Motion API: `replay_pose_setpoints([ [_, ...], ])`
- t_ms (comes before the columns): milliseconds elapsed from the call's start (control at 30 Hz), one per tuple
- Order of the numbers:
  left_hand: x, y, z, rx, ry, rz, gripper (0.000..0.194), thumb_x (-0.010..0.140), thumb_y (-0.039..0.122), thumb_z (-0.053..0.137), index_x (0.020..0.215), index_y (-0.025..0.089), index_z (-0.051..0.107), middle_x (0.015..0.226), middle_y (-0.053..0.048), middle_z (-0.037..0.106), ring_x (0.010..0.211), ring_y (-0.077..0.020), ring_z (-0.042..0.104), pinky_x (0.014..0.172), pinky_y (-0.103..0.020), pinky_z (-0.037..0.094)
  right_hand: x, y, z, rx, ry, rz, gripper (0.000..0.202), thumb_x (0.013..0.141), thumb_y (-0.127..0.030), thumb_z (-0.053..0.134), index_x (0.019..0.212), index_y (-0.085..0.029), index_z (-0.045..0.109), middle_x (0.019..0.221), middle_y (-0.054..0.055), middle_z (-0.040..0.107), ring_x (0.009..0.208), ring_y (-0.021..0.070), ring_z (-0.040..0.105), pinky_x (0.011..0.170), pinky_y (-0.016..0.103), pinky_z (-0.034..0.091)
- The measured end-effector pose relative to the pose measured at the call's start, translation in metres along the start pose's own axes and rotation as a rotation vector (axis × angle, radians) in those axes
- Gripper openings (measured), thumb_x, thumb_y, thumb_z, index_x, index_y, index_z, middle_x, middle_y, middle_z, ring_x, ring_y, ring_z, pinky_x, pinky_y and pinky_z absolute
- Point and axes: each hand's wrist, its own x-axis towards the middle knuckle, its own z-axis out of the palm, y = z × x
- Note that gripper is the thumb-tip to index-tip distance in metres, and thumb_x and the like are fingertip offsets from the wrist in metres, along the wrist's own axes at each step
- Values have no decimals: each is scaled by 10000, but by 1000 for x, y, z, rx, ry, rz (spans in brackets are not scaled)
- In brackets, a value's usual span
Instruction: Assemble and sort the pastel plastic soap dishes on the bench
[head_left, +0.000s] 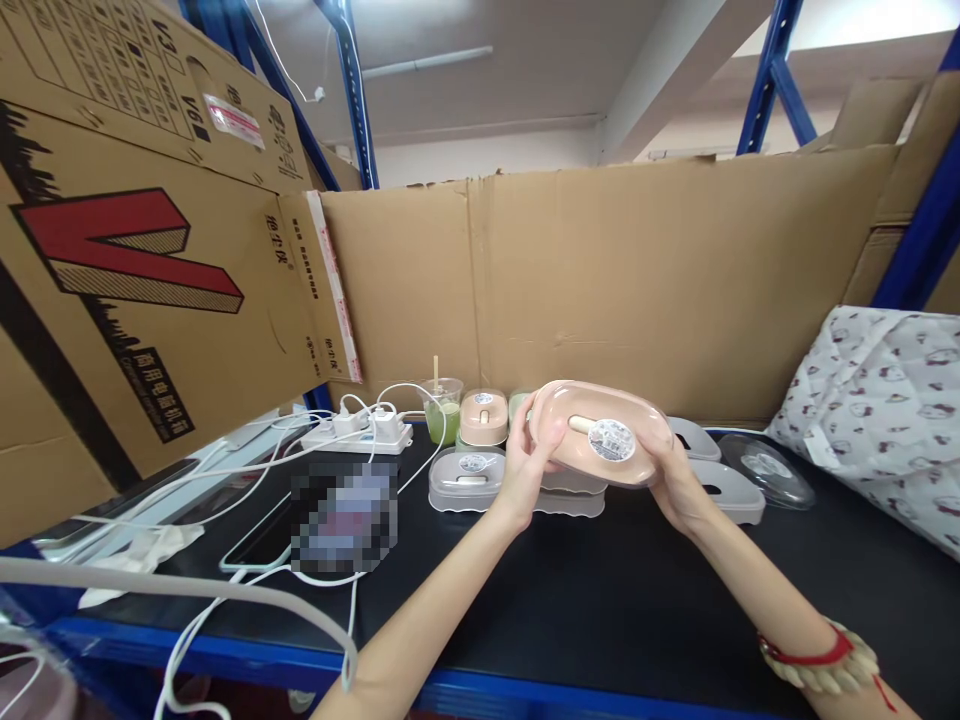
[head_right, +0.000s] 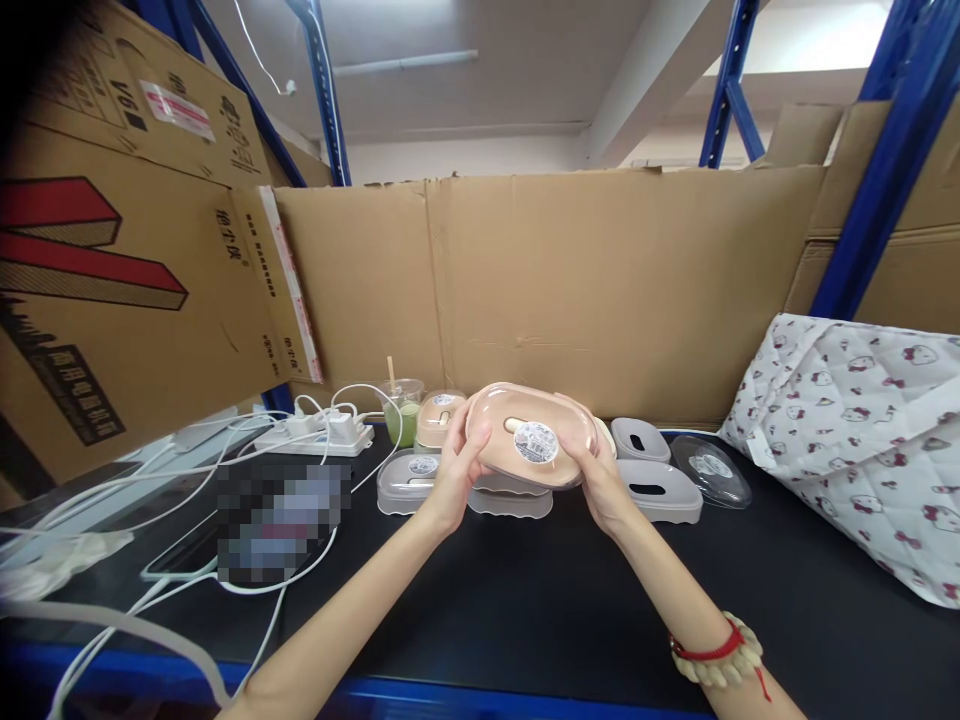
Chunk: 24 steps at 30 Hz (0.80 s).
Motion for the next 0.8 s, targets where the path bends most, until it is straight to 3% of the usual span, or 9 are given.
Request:
replay_pose_setpoints([
  [200,0,2,0,22,-25,19,552,714,499,659,1188,280,480,1255,-54,514,1090,-271,534,641,-262,528,-1,0,-1,-26,0,-36,594,620,-630,660,1074,-255,588,1044,72,646,1045,295,583,896,414,498],
  [300,-1,4,0,31,-74,54,540,741,463,640,1205,261,449,1296,-63,482,1171,-265,482,804,-307,509,0,-4,-2,-5,-11,-22,642,574,-610,707,1097,-261,577,1137,72,618,1104,300,547,931,413,472],
  [467,0,4,-2,71,-110,184,547,757,416,606,1232,240,402,1363,-63,414,1294,-242,349,1053,-345,326,0,-7,-3,2,-33,-51,608,541,-549,761,1038,-240,596,1092,70,637,1080,299,558,917,402,474],
  [667,3,4,-5,233,-105,304,609,708,431,622,1212,215,356,1291,-107,456,1242,-268,407,1029,-389,344,-2,-5,-4,-9,-63,-125,536,555,-460,787,1007,-248,593,1047,44,642,1007,249,588,851,336,495],
  [800,5,-1,-5,287,-24,343,725,627,467,701,1203,207,345,1289,-122,438,1238,-268,405,1022,-366,350,-2,-7,-4,-39,-104,-169,558,542,-440,797,1024,-262,581,1041,37,636,985,235,592,834,323,494],
])
